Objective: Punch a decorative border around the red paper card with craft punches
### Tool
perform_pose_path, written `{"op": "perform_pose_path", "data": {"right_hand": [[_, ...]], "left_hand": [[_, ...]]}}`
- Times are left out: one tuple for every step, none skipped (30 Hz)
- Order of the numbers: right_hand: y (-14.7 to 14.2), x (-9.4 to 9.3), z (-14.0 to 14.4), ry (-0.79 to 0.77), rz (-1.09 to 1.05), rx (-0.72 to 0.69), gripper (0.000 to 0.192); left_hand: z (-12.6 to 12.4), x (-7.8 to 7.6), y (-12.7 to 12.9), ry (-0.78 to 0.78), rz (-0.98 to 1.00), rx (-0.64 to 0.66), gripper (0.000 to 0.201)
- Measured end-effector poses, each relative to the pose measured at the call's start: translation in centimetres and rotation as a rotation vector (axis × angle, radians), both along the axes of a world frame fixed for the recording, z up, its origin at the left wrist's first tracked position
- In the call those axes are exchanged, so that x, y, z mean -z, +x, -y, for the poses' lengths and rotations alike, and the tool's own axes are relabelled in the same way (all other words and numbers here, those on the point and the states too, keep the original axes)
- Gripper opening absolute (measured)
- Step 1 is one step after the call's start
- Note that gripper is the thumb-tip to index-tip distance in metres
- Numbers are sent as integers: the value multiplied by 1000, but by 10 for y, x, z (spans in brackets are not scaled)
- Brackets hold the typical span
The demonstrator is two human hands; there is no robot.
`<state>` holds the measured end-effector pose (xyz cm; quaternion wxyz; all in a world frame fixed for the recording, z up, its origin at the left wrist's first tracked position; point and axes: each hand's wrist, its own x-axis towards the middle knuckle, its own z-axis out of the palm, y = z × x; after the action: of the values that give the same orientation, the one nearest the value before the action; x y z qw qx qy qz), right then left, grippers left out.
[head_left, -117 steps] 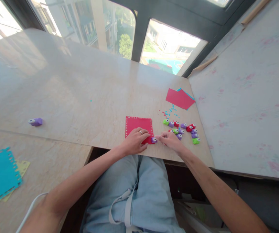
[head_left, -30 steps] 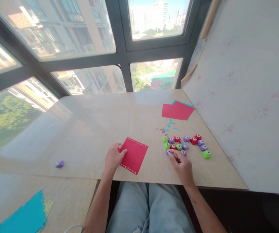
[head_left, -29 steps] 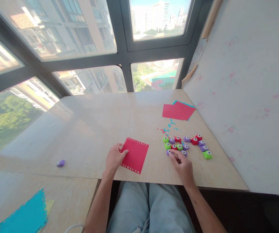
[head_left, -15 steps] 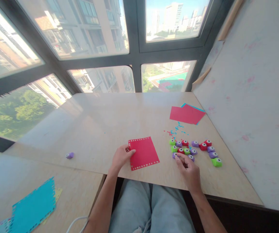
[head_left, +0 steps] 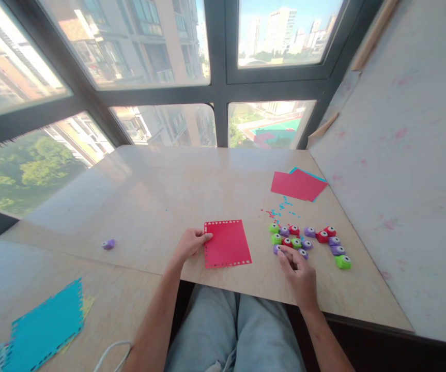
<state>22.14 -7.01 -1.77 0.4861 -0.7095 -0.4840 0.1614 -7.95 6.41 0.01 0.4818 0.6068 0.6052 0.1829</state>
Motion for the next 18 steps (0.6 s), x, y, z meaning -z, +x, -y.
{"op": "perform_pose_path", "data": {"right_hand": [[0,1,0,-4,-8,-1,43],[0,1,0,-7,-17,-2,43],[0,2,0,-10,-24,-3,42],[1,2,0,-12,-33,-6,41],[1,2,0,-12,-42,-8,41],[1,2,0,-10,-51,-10,41],[0,1,-1,-6,-60,-11,41],[0,1,-1,-2,-71,-12,41],[0,0,-1,2,-82,-13,41],[0,-1,-1,5,-95,-13,41],[-1,-2,-1,7,-112,-12,40],[-1,-2,-1,9,-134,-9,40],[-2,-2,0,10,-163,-4,40],[-3,-1,1,12,-201,3,40],[-4,-1,2,14,-249,13,40],[-6,-1,4,16,-307,25,40],[-8,-2,7,18,-372,39,41],[-10,-4,11,23,-439,51,41]], "left_hand": [[0,-1,-1,-14,21,5,46],[0,-1,-2,-21,42,11,47],[1,-1,-3,-18,61,17,47],[2,-1,-4,-5,81,22,48],[3,-1,-4,14,103,23,48],[5,-1,-5,36,126,18,49],[7,-1,-5,60,148,5,49],[9,0,-5,86,166,-17,50],[12,0,-4,113,179,-48,51],[14,1,-4,145,184,-86,52],[17,2,-3,182,183,-126,52],[20,4,-2,226,178,-167,53],[23,6,-2,273,173,-206,52],[26,9,-1,320,166,-239,51],[29,11,-1,364,159,-267,49],[31,15,0,400,152,-287,47],[33,18,0,428,146,-300,44],[35,21,-1,448,139,-307,42]]}}
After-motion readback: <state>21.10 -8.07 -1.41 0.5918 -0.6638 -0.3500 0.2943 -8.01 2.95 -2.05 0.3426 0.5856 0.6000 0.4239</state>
